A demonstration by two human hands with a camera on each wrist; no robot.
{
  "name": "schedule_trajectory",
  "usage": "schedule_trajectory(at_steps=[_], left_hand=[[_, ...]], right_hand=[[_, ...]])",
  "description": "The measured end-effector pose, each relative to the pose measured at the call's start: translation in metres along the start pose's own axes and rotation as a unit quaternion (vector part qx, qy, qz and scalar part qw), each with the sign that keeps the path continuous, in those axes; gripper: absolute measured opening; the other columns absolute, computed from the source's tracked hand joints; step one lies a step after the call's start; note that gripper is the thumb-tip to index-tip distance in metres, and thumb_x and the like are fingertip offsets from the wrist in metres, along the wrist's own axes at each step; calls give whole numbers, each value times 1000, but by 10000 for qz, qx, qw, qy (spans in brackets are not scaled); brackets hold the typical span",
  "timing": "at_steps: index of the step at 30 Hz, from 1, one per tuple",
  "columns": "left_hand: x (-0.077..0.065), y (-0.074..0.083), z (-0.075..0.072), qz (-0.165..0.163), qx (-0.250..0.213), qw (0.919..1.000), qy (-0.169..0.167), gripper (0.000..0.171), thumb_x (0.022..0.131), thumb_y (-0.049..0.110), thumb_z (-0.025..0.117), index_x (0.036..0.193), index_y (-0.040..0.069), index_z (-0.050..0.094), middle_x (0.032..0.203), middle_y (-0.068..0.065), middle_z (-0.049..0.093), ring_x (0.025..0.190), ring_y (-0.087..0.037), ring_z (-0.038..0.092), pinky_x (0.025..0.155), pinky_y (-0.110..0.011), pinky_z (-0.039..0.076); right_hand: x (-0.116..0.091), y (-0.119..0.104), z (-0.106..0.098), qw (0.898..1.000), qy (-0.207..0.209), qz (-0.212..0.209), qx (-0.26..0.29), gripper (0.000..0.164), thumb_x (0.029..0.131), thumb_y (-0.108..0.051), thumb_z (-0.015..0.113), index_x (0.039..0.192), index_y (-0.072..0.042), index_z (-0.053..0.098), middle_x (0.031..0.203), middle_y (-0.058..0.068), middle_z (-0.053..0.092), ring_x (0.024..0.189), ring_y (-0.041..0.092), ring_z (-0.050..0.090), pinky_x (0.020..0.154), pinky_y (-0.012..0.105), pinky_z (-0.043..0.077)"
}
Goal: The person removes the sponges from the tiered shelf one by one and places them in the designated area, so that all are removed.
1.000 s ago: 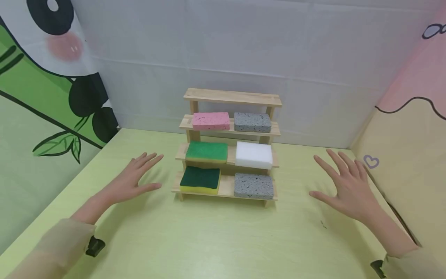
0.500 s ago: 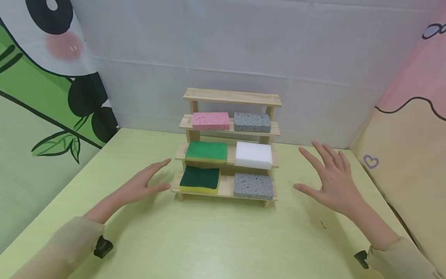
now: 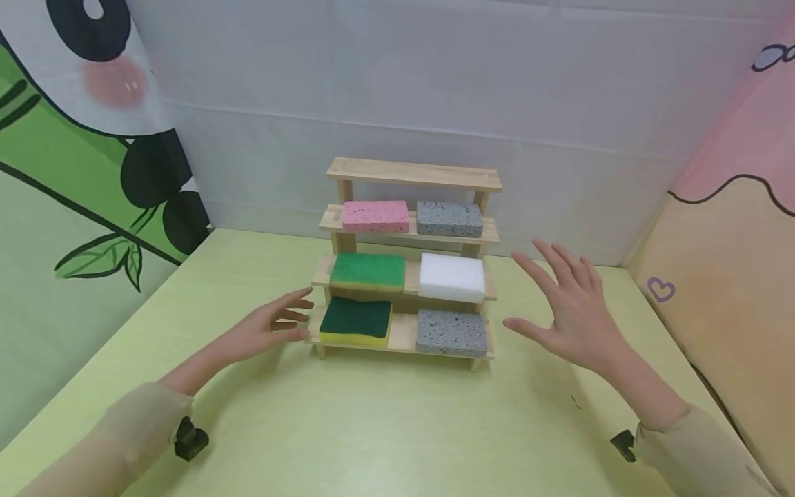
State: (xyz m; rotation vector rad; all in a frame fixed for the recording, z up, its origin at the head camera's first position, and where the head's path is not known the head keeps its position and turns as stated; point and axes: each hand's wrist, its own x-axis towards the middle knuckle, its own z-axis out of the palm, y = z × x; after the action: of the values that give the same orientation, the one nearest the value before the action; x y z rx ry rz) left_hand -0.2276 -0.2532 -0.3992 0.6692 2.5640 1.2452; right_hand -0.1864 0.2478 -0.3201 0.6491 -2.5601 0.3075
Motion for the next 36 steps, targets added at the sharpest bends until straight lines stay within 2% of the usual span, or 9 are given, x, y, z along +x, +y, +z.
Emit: schedule_trajectory(at_steps=[5,12,17,21,26,30,33,36], left_hand=[[2,-2,1,-84,-249,9995,-156,77,95,27,66,156,8,24,147,-23,47,130,-41,53,102,-45,49],[5,-3,0,-168,-504,9979,-368,79,93,24,69,156,9,25,140,-24,50,125,-39,57,100,-43,52],[7,-6,0,-203,-518,9977,-381,74,91,25,71,153,12,33,139,-21,52,122,-33,59,94,-29,53],[8,-7,2,-265,-556,9975,-348,69,91,27,72,151,15,39,141,-18,51,121,-30,60,91,-25,52],[7,-10,7,-446,-953,9938,-355,68,93,27,69,151,19,37,143,-18,48,124,-33,57,92,-28,54],[5,-14,14,-644,-1463,9863,-415,68,96,26,64,154,23,29,145,-19,46,126,-31,55,95,-34,54],[4,-17,20,-779,-1599,9833,-387,67,99,29,60,155,27,24,146,-16,45,127,-28,55,99,-37,53],[3,-20,24,-788,-1526,9847,-308,66,101,31,56,156,30,20,147,-16,45,128,-28,54,103,-43,50]], right_hand=[[12,-6,-1,9999,-11,-109,69,91,79,-56,72,156,-32,28,165,9,20,149,39,18,113,67,12],[31,-17,0,9993,81,-340,109,90,80,-58,70,156,-31,28,166,6,19,149,38,19,114,68,12],[46,-23,1,9989,127,-445,121,92,79,-59,70,156,-32,27,166,6,20,149,37,19,114,67,12],[59,-28,1,9986,91,-508,148,92,79,-60,70,156,-33,27,165,8,22,150,36,19,114,65,15],[77,-33,0,9983,-197,-506,234,91,81,-60,69,156,-34,26,165,6,22,150,34,21,113,62,20],[91,-39,-1,9977,-375,-474,309,90,82,-61,68,156,-37,23,166,3,20,149,35,23,113,63,21],[102,-44,-2,9971,-401,-567,304,90,83,-62,67,157,-38,22,166,3,21,148,35,24,112,63,22],[115,-50,-4,9962,-428,-722,235,90,82,-64,66,157,-38,22,165,4,22,148,36,25,113,63,23]])
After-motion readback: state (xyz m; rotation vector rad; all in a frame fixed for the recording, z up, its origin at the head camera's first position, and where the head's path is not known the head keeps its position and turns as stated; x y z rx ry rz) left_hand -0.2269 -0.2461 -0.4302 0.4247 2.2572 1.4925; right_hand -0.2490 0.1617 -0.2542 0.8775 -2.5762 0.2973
